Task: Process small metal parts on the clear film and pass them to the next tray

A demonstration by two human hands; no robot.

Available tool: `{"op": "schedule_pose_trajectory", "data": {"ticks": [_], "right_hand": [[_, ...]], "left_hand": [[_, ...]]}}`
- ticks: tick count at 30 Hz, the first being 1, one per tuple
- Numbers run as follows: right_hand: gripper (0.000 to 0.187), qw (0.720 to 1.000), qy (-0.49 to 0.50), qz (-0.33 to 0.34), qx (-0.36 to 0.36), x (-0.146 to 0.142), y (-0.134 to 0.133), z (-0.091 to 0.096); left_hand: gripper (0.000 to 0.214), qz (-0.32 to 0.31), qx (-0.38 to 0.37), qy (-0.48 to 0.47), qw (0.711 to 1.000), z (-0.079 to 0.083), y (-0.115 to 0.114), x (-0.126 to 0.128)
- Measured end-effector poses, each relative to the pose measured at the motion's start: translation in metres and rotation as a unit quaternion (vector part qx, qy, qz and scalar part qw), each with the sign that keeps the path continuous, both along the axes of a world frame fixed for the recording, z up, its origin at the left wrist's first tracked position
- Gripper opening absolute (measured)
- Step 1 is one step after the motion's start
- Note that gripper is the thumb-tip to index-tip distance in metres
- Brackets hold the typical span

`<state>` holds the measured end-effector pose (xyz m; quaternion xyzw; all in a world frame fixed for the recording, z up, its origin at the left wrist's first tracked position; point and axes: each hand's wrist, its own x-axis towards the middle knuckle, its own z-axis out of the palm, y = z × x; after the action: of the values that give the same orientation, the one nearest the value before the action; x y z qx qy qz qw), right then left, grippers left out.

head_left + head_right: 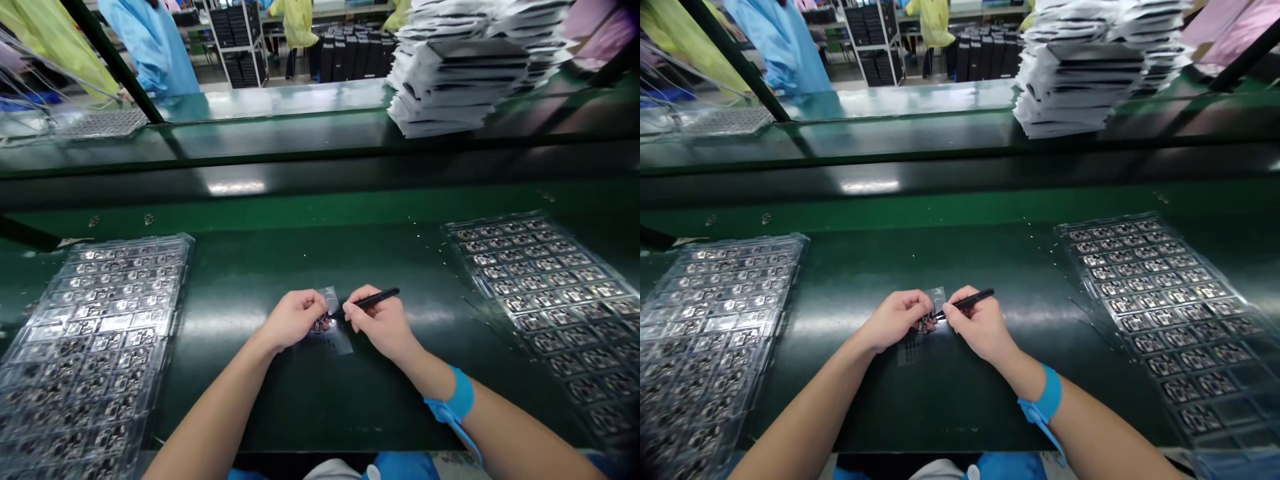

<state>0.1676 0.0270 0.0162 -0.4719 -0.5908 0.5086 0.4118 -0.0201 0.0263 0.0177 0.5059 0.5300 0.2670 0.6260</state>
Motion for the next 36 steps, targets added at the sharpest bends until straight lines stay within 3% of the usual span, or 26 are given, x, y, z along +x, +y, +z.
{"op": "schedule_pose_trajectory", "data": {"ticks": [36], "right_hand": [[0.016,0.999,-0.034,-0.004,0.007,0.0005,0.0012,-0.0017]], "left_hand": [[0.022,-0.004,-0.006,-0.006,1.000,0.0024,-0.0020,0.0012]]}}
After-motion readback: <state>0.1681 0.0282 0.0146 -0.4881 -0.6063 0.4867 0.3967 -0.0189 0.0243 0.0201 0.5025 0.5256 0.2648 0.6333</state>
